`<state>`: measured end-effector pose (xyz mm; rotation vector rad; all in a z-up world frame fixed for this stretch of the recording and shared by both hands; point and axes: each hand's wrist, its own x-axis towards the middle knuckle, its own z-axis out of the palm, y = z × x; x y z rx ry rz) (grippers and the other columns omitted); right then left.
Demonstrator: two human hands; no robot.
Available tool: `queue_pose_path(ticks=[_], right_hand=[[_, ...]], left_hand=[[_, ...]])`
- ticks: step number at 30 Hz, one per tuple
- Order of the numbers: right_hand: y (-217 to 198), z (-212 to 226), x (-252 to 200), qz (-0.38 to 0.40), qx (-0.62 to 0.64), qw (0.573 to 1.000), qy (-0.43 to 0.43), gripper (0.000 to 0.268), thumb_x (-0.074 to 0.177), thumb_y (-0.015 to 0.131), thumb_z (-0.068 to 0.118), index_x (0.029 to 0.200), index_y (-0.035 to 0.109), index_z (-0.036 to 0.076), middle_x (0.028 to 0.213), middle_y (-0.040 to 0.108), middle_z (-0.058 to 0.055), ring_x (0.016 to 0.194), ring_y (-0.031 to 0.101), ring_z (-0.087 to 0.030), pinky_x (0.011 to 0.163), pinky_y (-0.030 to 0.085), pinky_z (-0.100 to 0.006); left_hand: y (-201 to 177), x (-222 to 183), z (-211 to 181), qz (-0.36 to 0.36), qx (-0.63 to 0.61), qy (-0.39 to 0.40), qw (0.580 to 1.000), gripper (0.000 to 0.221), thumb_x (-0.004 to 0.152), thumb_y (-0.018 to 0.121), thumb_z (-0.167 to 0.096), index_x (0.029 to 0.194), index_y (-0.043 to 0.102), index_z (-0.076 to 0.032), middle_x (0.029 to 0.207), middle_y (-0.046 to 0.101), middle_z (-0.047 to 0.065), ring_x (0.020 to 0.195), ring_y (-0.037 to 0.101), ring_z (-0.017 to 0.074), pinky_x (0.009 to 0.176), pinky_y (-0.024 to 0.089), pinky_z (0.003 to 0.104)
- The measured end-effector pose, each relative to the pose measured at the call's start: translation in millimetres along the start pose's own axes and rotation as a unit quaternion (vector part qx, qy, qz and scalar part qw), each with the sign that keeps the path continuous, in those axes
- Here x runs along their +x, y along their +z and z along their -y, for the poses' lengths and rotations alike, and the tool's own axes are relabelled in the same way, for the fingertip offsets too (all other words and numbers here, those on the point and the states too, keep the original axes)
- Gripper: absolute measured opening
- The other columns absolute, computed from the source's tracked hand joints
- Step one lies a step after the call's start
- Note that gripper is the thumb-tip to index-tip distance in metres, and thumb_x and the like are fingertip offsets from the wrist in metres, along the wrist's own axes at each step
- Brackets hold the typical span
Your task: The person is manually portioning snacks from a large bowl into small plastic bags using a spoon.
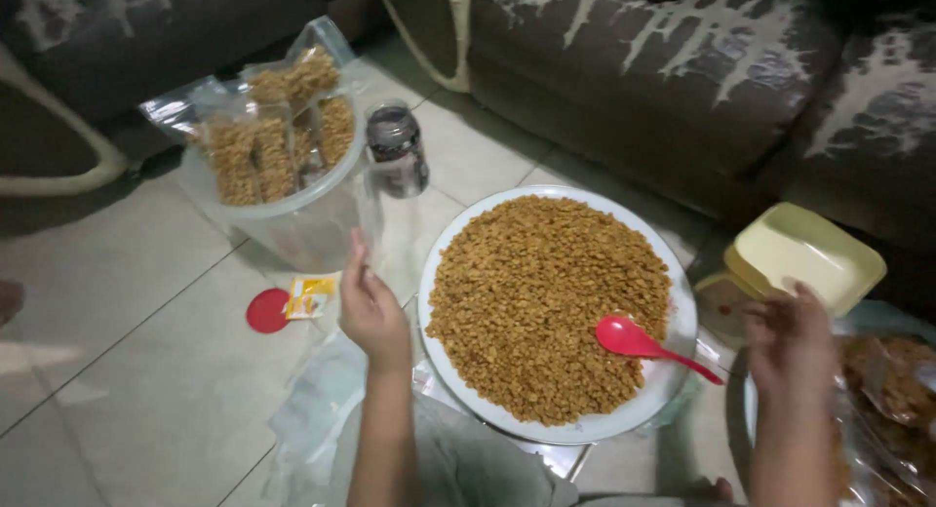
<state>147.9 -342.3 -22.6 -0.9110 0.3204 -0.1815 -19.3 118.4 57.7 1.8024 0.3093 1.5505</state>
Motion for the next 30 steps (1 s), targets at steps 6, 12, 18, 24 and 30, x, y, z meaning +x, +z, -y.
queue_pose_path(ticks=[6,12,18,24,30], right_hand=[[100.1,-40.9,-139.1,0.245,-0.263,0.933,-0.030,0.023,0.088,0.070,0.002,0.110,0.075,-0.003,0.099,0.078,-0.018,0.081,0.076,-0.027,0.083,0.064,-0.035],[133.1,-29.0,-186.9,0.215,-0.256,0.942,0.038,0.039,0.080,0.077,0.009,0.116,0.073,-0.004,0.112,0.078,-0.020,0.097,0.077,-0.030,0.088,0.068,-0.043],[120.3,-30.0,-172.4,0.194,-0.290,0.937,0.027,0.023,0.087,0.073,0.010,0.105,0.081,-0.001,0.099,0.083,-0.018,0.088,0.079,-0.027,0.083,0.068,-0.038],[112.2,-38.1,-165.2,0.184,-0.326,0.927,-0.017,0.010,0.087,0.076,0.008,0.089,0.082,0.001,0.085,0.081,-0.011,0.076,0.073,-0.018,0.073,0.062,-0.030],[110.7,-47.1,-170.6,0.243,-0.392,0.885,-0.058,0.005,0.084,0.081,0.009,0.086,0.081,0.004,0.074,0.078,-0.007,0.060,0.069,-0.013,0.055,0.058,-0.025]], left_hand=[[58.8,-84.4,-94.6,0.149,-0.224,-0.292,0.918,0.047,0.100,0.052,-0.004,0.146,0.043,-0.005,0.144,0.063,0.014,0.048,0.042,0.0008,0.041,0.037,0.015],[64.0,-164.5,-80.0,0.288,-0.268,-0.091,0.915,0.055,0.096,0.056,0.009,0.146,0.036,0.001,0.139,0.062,0.025,0.129,0.065,0.0330,0.097,0.060,0.033],[61.5,-149.6,-100.4,0.331,-0.390,-0.061,0.857,0.044,0.106,0.047,-0.006,0.143,0.028,0.007,0.141,0.052,0.036,0.138,0.052,0.0417,0.117,0.045,0.049],[62.2,-134.2,-104.5,0.300,-0.314,-0.324,0.841,0.029,0.098,0.054,-0.003,0.127,0.052,0.001,0.120,0.066,0.019,0.114,0.069,0.0280,0.100,0.061,0.037],[63.3,-111.1,-98.9,0.402,-0.276,-0.445,0.751,0.038,0.095,0.062,-0.011,0.132,0.061,-0.003,0.111,0.067,0.010,0.100,0.067,0.0196,0.086,0.060,0.030]])
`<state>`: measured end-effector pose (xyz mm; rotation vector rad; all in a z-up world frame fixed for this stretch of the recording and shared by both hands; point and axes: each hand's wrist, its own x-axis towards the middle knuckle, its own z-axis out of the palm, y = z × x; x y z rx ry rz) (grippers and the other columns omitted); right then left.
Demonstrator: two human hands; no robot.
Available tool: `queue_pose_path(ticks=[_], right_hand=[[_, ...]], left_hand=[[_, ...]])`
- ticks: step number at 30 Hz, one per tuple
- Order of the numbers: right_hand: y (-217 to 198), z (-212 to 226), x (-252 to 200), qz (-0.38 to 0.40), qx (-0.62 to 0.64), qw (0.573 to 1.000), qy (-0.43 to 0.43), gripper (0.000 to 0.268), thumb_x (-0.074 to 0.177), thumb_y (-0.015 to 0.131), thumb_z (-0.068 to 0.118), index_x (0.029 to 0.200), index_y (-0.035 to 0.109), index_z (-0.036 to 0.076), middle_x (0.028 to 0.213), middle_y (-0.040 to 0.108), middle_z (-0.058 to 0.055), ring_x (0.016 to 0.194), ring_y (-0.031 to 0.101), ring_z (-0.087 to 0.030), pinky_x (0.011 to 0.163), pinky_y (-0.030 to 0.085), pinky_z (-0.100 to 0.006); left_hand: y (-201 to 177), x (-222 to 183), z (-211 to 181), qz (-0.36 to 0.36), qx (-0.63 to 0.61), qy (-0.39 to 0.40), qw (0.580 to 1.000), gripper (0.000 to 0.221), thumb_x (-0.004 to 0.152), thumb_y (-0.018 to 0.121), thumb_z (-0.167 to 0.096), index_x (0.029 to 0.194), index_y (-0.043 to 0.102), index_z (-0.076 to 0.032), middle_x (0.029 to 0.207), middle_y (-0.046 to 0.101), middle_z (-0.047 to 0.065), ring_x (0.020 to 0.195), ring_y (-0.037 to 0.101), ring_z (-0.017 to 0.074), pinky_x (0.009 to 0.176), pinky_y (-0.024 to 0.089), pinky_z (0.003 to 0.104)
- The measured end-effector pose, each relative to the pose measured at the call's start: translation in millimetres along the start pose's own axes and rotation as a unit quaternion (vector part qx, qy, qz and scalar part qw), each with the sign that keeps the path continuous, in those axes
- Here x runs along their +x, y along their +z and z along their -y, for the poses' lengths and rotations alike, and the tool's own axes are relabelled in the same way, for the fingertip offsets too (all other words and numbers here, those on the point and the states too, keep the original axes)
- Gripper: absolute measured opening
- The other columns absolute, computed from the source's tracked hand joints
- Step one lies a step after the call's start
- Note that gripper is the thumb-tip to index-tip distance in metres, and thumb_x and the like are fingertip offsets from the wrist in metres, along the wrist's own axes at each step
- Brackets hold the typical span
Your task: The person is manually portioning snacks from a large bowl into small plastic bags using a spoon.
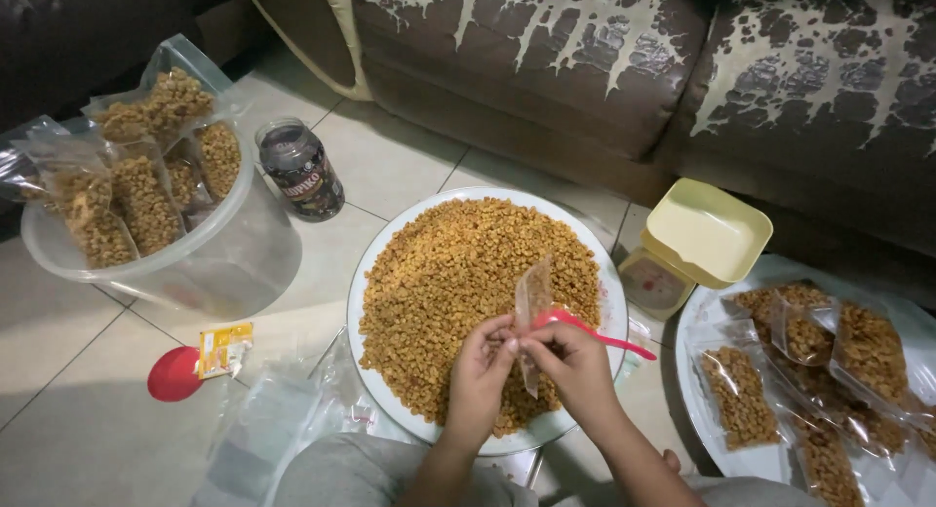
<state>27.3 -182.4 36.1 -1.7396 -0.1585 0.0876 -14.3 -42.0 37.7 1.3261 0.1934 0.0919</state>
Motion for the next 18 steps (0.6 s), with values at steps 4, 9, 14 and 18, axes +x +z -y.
queue_pose_path(ticks=[4,9,14,18], right_hand=[[-0.8,-9.9,-0.4,0.041,-0.105,0.992,-0.054,0.004,0.085,0.080,0.012,0.084,0.080,0.009,0.064,0.074,-0.001,0.053,0.064,-0.010,0.054,0.053,-0.024],[-4.6,-19.4,5.2,0.104,-0.154,0.975,-0.124,0.011,0.086,0.077,0.014,0.095,0.080,0.009,0.099,0.082,-0.005,0.088,0.078,-0.017,0.078,0.060,-0.029],[-9.4,-17.3,11.4,0.099,-0.071,0.992,-0.046,0.006,0.081,0.084,0.013,0.081,0.079,0.009,0.074,0.075,-0.002,0.066,0.069,-0.012,0.065,0.056,-0.025],[-8.2,-8.8,10.8,0.092,-0.146,0.984,-0.051,0.007,0.088,0.076,0.018,0.089,0.082,0.014,0.087,0.081,0.000,0.081,0.075,-0.013,0.078,0.059,-0.027]], left_hand=[[-7.3,6.6,7.1,-0.001,-0.013,-0.073,0.997,0.042,0.091,0.067,-0.013,0.130,0.060,-0.001,0.119,0.071,0.014,0.107,0.070,0.0217,0.092,0.062,0.032],[-20.0,21.4,39.3,0.002,-0.089,-0.052,0.995,0.021,0.088,0.074,-0.004,0.107,0.065,-0.001,0.101,0.071,0.011,0.094,0.069,0.0199,0.084,0.057,0.030],[-12.8,16.8,8.9,-0.009,-0.062,-0.102,0.993,0.034,0.090,0.066,-0.011,0.121,0.068,0.002,0.113,0.075,0.017,0.103,0.074,0.0253,0.092,0.063,0.037],[-4.4,17.8,0.7,-0.036,-0.066,-0.156,0.985,0.028,0.094,0.055,0.008,0.120,0.064,0.004,0.110,0.070,0.017,0.102,0.071,0.0249,0.090,0.065,0.036]])
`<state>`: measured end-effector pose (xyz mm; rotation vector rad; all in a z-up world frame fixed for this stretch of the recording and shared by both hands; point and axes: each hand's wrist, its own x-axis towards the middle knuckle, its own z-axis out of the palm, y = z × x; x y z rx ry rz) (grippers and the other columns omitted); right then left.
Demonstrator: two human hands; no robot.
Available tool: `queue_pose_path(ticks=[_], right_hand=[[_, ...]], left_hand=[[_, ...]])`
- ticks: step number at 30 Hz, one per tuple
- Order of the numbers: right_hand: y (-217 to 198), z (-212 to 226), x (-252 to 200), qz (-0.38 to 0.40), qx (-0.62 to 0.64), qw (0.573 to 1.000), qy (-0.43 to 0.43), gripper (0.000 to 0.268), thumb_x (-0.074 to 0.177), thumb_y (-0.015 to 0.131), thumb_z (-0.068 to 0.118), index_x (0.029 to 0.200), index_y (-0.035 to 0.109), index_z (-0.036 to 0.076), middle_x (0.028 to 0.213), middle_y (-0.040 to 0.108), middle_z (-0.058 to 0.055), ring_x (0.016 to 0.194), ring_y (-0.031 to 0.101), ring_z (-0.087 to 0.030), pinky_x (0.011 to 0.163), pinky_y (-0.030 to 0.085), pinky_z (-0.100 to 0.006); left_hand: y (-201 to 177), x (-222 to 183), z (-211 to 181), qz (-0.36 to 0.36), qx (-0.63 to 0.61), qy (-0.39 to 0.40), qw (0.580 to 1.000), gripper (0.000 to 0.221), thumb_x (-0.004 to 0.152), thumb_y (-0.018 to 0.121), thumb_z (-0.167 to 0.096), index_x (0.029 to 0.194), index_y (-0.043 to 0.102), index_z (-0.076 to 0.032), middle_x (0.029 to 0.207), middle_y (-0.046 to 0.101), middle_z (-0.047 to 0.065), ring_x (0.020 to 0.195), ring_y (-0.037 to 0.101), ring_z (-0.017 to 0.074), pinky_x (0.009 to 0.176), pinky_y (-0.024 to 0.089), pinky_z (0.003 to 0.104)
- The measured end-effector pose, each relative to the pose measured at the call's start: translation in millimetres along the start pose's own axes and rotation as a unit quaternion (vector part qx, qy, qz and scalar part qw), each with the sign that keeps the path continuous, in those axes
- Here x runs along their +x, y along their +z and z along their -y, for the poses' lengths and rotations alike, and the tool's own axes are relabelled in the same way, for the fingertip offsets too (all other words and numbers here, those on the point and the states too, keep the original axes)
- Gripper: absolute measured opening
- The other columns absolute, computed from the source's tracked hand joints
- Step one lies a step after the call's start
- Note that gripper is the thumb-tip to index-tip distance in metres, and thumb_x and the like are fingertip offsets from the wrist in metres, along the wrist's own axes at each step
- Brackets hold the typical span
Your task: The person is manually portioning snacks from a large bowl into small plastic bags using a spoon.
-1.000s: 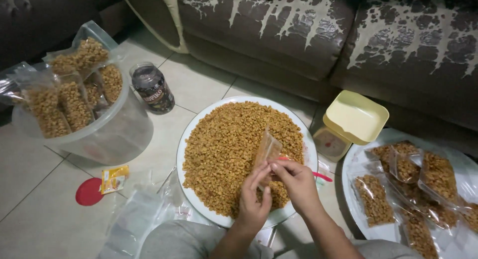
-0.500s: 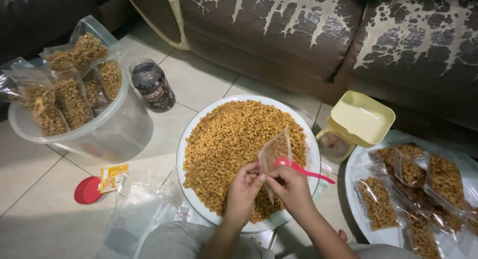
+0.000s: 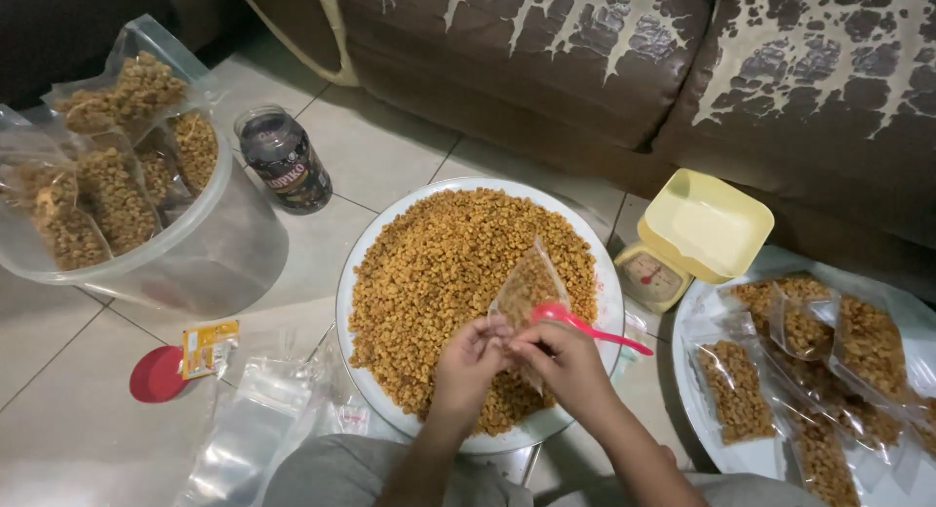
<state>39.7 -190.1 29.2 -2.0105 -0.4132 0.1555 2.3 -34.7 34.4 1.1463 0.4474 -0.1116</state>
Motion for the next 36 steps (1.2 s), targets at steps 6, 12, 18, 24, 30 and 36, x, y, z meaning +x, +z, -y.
queue_pose_path(ticks=[6,12,18,24,30,36], right_hand=[[17.1,-14.2,-7.0,-0.036,-0.074,0.992,-0.097,0.015,0.094,0.066,0.022,0.094,0.075,0.010,0.093,0.075,-0.003,0.088,0.070,-0.019,0.079,0.054,-0.032],[13.0,13.3,-10.7,-0.001,-0.227,0.974,-0.002,0.026,0.093,0.069,0.028,0.109,0.069,0.007,0.099,0.074,-0.010,0.085,0.072,-0.027,0.074,0.057,-0.043],[6.5,-6.0,-9.0,0.070,-0.255,0.962,0.074,0.019,0.095,0.056,0.029,0.092,0.064,0.012,0.083,0.072,-0.013,0.076,0.070,-0.038,0.065,0.050,-0.049],[14.6,-16.9,-8.8,0.029,-0.202,0.979,-0.007,0.024,0.097,0.056,0.024,0.077,0.054,0.010,0.070,0.063,-0.010,0.060,0.062,-0.027,0.057,0.043,-0.044],[15.2,-22.3,-5.4,-0.011,-0.228,0.973,-0.026,0.020,0.092,0.057,0.020,0.076,0.057,0.008,0.067,0.059,-0.008,0.056,0.056,-0.024,0.053,0.041,-0.044],[23.1,-22.5,-6.4,-0.063,-0.279,0.956,-0.060,0.010,0.088,0.064,0.019,0.086,0.064,0.009,0.075,0.064,-0.006,0.063,0.063,-0.024,0.054,0.048,-0.041]], left_hand=[[-6.6,5.5,12.5,0.024,0.078,-0.011,0.997,0.015,0.099,0.052,-0.009,0.098,0.065,0.000,0.095,0.071,0.014,0.083,0.071,0.0239,0.075,0.064,0.035],[-6.7,1.3,19.4,-0.020,0.318,0.194,0.928,0.019,0.097,0.061,-0.024,0.088,0.072,-0.012,0.084,0.071,0.001,0.077,0.064,0.0158,0.071,0.048,0.033],[-10.4,15.6,35.9,0.000,0.317,0.216,0.923,0.002,0.089,0.074,-0.014,0.090,0.073,-0.013,0.087,0.071,0.002,0.076,0.071,0.0137,0.068,0.057,0.028],[-11.0,14.8,32.4,-0.001,0.309,0.234,0.922,0.009,0.090,0.072,-0.011,0.085,0.065,-0.012,0.083,0.064,0.002,0.073,0.061,0.0132,0.064,0.048,0.028],[-4.3,5.5,21.3,-0.044,0.376,0.193,0.905,0.025,0.090,0.071,-0.010,0.076,0.051,-0.013,0.082,0.055,0.000,0.069,0.047,0.0125,0.059,0.040,0.029],[4.8,-1.2,-6.8,-0.033,0.365,0.091,0.926,0.017,0.097,0.067,-0.026,0.099,0.061,-0.011,0.087,0.062,0.000,0.069,0.054,0.0121,0.061,0.045,0.030]])
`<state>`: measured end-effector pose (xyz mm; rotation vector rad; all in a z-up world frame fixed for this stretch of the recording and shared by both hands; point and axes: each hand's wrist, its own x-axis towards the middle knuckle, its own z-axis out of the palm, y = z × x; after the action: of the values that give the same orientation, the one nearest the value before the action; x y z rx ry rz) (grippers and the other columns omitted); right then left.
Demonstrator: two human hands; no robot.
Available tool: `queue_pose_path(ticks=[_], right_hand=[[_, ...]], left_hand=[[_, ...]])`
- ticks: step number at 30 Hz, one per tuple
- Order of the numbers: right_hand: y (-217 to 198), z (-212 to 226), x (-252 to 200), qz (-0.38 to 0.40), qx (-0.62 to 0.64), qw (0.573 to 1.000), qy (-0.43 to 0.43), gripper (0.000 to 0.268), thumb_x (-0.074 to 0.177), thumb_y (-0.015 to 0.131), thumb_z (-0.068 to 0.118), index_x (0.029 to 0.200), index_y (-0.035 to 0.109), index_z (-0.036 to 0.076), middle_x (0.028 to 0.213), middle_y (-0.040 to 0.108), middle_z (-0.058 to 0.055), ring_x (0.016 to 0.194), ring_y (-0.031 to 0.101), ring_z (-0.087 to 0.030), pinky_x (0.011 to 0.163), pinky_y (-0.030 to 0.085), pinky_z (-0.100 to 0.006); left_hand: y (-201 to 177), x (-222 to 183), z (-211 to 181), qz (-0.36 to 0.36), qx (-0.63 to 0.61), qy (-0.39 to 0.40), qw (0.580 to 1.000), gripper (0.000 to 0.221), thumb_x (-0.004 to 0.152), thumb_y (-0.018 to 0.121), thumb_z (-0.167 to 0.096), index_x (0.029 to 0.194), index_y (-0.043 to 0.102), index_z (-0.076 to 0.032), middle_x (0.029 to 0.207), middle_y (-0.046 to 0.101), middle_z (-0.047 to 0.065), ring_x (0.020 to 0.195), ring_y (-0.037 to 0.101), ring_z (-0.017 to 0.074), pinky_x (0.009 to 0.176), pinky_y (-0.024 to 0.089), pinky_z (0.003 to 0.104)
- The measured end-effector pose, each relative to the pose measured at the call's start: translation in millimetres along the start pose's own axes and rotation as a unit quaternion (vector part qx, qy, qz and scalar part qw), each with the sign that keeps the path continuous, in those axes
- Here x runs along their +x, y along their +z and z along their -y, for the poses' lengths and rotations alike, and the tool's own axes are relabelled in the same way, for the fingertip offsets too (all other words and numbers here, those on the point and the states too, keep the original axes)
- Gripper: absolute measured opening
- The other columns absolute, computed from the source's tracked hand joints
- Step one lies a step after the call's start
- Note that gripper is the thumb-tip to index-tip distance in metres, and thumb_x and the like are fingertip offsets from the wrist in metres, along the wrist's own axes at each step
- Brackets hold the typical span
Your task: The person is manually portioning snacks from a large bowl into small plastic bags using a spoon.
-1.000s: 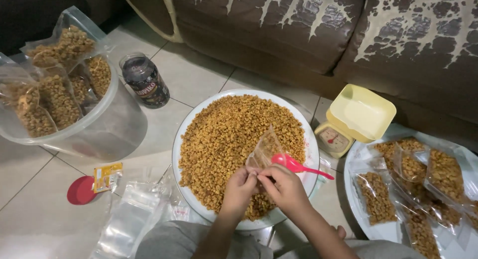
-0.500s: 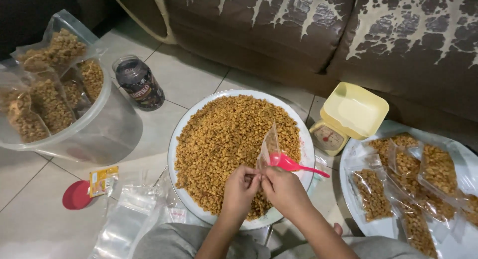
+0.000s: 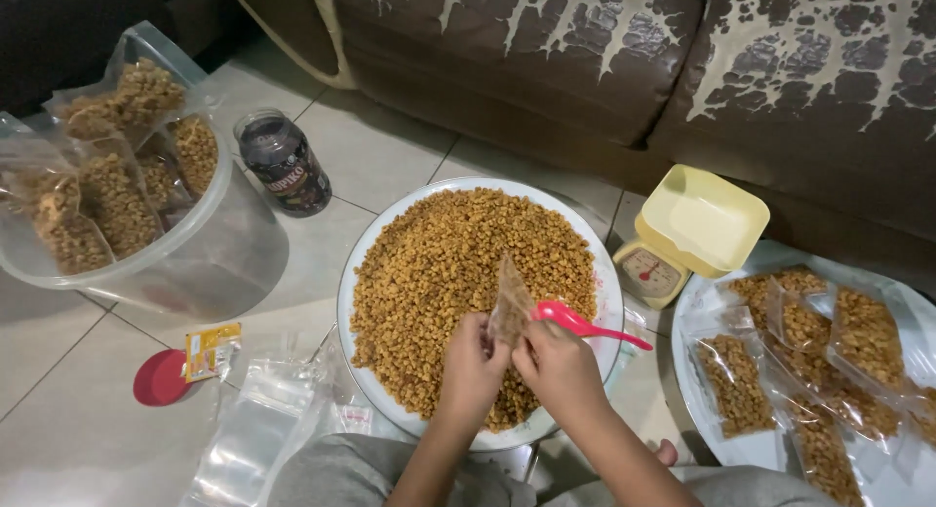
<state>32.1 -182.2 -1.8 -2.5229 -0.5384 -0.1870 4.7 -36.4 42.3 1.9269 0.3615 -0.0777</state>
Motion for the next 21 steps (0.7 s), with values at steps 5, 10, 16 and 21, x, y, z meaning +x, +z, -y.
queue_pose_path(ticks=[5,10,16,21], right_hand=[[0.9,6.2,-1.8,0.010,0.019,0.997,-0.070,0.007,0.086,0.068,0.009,0.092,0.064,0.007,0.085,0.065,-0.009,0.072,0.063,-0.028,0.060,0.050,-0.043],[-7.5,18.7,4.2,0.002,-0.015,1.000,-0.017,0.023,0.091,0.066,0.016,0.112,0.065,0.005,0.130,0.062,-0.015,0.099,0.070,-0.031,0.074,0.060,-0.043],[8.5,6.6,2.6,0.025,-0.017,0.999,-0.035,0.057,0.092,0.066,0.014,0.143,0.047,-0.002,0.147,0.053,-0.022,0.129,0.055,-0.041,0.105,0.048,-0.051],[9.9,1.8,-1.5,0.016,0.011,1.000,0.013,0.053,0.083,0.060,0.003,0.135,0.055,0.005,0.131,0.066,-0.017,0.102,0.068,-0.041,0.079,0.056,-0.053]], left_hand=[[14.7,4.5,15.9,0.073,-0.262,0.003,0.962,0.046,0.096,0.047,-0.025,0.138,0.045,-0.008,0.126,0.061,0.011,0.111,0.062,0.0194,0.094,0.053,0.033],[2.4,-6.2,-9.4,0.057,-0.165,0.086,0.981,0.054,0.101,0.036,-0.015,0.155,0.031,-0.012,0.141,0.062,0.015,0.125,0.065,0.0266,0.105,0.052,0.039],[3.7,-3.8,-3.2,0.062,-0.144,0.092,0.983,0.059,0.099,0.044,-0.010,0.157,0.033,-0.017,0.152,0.055,0.011,0.135,0.059,0.0253,0.107,0.046,0.035],[3.3,-9.0,-12.1,0.052,-0.006,0.054,0.997,0.055,0.102,0.041,-0.021,0.156,0.037,-0.020,0.103,0.076,0.016,0.084,0.075,0.0264,0.074,0.054,0.038]])
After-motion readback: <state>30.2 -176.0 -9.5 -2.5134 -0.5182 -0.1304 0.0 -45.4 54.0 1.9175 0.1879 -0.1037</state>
